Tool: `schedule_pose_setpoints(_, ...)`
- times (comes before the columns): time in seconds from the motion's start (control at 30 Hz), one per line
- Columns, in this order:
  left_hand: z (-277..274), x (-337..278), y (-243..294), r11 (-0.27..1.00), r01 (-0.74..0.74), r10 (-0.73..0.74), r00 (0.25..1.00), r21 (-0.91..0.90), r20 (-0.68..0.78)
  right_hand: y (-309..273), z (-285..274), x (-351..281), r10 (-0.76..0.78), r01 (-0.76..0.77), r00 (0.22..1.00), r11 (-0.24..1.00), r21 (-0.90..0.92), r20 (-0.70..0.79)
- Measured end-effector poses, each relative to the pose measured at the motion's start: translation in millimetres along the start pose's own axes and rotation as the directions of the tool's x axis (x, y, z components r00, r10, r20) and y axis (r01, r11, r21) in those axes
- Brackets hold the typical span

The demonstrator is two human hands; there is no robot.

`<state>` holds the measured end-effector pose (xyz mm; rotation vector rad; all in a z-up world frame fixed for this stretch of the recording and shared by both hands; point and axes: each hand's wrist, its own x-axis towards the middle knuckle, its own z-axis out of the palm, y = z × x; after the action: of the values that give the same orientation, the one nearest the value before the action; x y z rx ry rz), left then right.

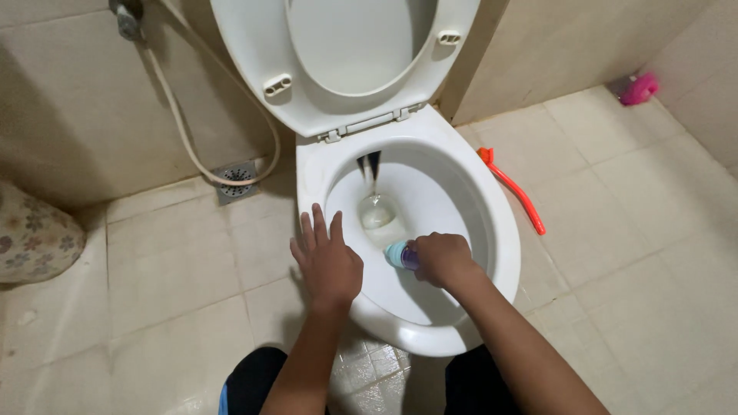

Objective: The person pours a cleaning liquid from a bottle into the toilet bowl and then places the bottle on a wall shelf. The person is wearing slippers.

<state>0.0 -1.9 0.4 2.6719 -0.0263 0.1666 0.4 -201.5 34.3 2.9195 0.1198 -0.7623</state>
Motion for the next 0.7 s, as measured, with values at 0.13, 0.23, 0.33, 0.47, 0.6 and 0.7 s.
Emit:
schedule_pose_setpoints(0.13, -1.7, 4.6, -3.8, 0.971, -0.237, 0.234, 0.970, 0.045, 0.065, -12.4, -0.8, -23.5, -0.015, 0.018, 0.998, 0.999, 0.048, -0.065)
schedule_pose_setpoints(0.23, -13.2, 9.9, 0.7, 0.936, -0.334, 0.287, 0.908, 0.114, 0.306, -14.0, -7.5, -39.2, 0.008, -0.010, 1.000, 0.993, 0.117, 0.020)
schedule_pose_setpoints(0.33, -12.2, 19.8, -11.3, 0.901, -0.424, 0.357, 0.846, 0.093, 0.396, -6.7, -16.7, -40.2, 0.078, -0.083, 0.994, 0.995, 0.049, 0.082)
schedule_pose_setpoints(0.47, 6.5, 28.6, -23.1, 0.889, -0.458, 0.442, 0.860, 0.001, 0.254, 15.6, 0.5, -26.2, 0.232, -0.232, 0.973, 0.973, 0.021, 0.001)
schedule_pose_setpoints(0.6, 12.8, 28.0, -28.7, 0.900, -0.431, 0.435, 0.890, -0.062, 0.138, 9.1, 16.6, -27.3, 0.208, -0.210, 0.970, 0.978, 0.001, -0.122)
schedule_pose_setpoints(0.7, 8.5, 30.3, -23.7, 0.916, -0.397, 0.400, 0.902, -0.055, 0.161, -11.3, 3.5, -38.2, 0.228, -0.225, 0.973, 0.973, 0.058, -0.035)
